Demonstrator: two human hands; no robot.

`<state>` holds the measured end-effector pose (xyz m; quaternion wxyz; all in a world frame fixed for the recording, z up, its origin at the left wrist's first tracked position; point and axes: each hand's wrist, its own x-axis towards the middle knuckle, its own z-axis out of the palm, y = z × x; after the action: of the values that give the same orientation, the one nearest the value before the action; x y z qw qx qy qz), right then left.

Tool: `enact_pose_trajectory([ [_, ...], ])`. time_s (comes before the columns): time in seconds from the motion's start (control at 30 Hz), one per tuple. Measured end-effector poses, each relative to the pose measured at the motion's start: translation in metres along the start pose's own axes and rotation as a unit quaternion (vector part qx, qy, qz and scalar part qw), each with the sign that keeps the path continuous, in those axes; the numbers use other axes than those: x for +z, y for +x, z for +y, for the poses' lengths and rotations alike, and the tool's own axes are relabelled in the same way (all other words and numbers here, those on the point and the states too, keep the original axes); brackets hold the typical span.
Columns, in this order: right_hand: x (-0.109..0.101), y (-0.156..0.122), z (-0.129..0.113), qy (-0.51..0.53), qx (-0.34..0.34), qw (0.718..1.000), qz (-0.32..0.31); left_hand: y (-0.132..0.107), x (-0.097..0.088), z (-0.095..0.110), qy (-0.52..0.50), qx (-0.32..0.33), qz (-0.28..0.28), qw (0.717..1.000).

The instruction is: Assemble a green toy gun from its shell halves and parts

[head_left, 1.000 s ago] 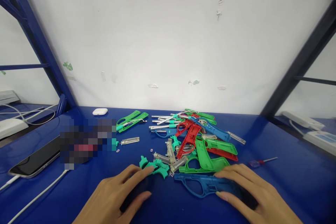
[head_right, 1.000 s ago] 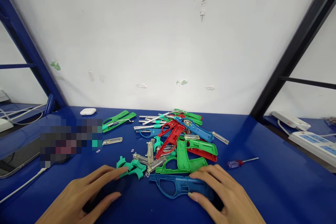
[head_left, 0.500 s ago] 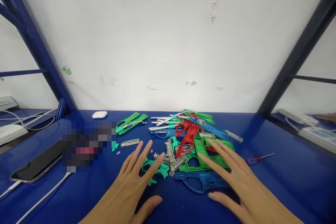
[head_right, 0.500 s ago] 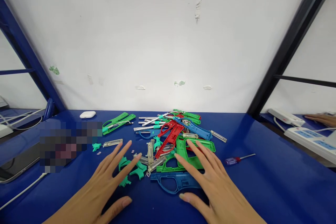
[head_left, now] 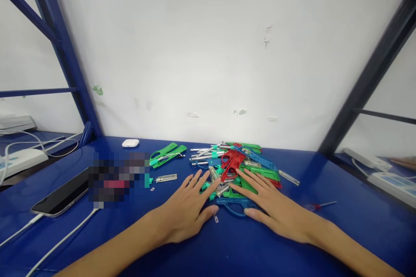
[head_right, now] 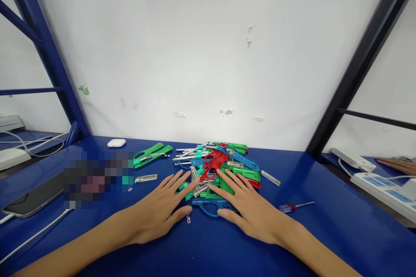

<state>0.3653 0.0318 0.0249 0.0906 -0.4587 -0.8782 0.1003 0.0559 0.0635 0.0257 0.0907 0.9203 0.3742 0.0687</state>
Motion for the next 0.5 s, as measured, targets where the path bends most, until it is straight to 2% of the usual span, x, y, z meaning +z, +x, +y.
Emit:
enact_pose_trajectory([
  [0.17, 0.001, 0.005, 0.004, -0.012, 0.002, 1.000, 0.019, 0.006, 0.002, -0.007, 0.012, -0.003, 0.010, 1.000],
  [0.37, -0.001, 0.002, 0.001, -0.053, -0.017, 0.998, 0.041, 0.005, 0.006, -0.003, 0.039, 0.005, 0.044, 0.998],
  [0.5, -0.002, 0.001, 0.001, -0.069, -0.032, 0.995, 0.062, 0.009, -0.009, -0.007, 0.078, -0.023, 0.085, 0.993],
])
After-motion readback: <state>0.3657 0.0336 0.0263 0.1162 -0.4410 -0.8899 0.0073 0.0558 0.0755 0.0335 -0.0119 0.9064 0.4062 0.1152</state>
